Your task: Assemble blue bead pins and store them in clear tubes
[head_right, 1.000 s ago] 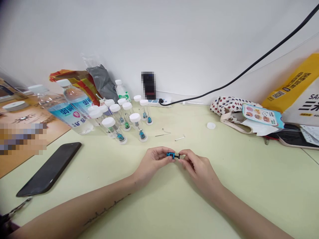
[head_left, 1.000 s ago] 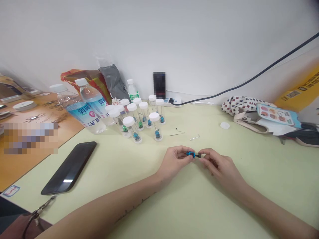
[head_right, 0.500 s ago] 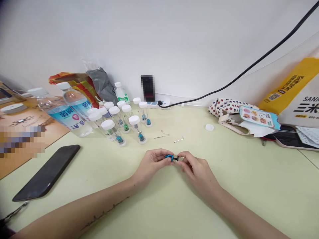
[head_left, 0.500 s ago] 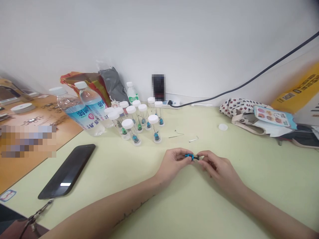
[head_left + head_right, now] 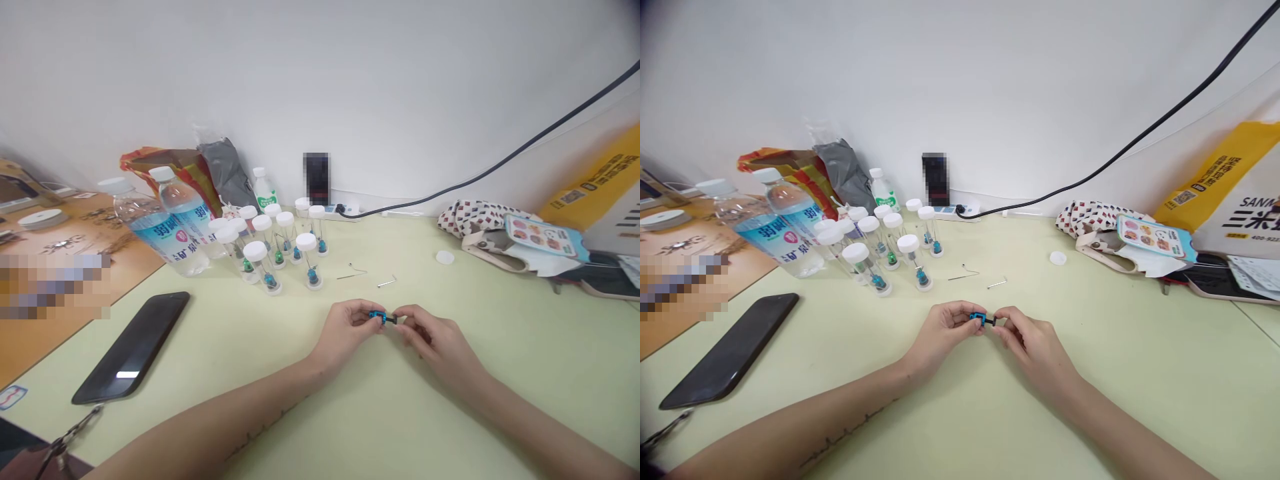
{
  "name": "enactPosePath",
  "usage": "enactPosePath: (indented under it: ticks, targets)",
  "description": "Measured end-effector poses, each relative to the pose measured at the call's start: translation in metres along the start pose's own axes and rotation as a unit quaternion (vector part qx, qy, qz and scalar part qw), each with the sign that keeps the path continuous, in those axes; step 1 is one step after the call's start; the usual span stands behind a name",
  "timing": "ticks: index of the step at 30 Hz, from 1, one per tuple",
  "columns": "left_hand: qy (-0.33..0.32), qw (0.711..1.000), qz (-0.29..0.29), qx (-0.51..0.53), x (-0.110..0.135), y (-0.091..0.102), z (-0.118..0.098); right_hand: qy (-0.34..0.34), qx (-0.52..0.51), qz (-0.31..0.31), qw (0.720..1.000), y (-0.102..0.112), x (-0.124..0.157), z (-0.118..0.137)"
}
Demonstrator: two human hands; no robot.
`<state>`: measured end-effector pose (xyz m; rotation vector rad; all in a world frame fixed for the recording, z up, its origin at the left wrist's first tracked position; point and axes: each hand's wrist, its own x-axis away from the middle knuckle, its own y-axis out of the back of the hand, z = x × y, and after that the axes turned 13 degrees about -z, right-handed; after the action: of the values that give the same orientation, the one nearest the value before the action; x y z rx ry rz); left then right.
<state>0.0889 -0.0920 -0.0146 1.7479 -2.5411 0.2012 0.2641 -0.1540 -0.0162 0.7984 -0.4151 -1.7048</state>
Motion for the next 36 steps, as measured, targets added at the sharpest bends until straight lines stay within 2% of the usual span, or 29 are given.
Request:
enactPosePath:
  ticks: [29, 32, 36]
  targets:
    - [0.017, 0.999, 0.002, 0.034, 0.0004, -0.0004, -0.0038, -0.005, -0.011, -0.002, 1.0, -0.0002, 0.0003, 0.0001]
    - [0.013, 0.999, 0.008, 0.028, 0.0014, -0.001, -0.0042, 0.032, -0.02, -0.036, 0.999, 0.0, 0.0013, -0.0012]
    - [0.008, 0.999, 0.03, 0.036, 0.0015, -0.0019, -0.0036, 0.154, -0.013, -0.08, 0.985, -0.0003, 0.0024, -0.0047]
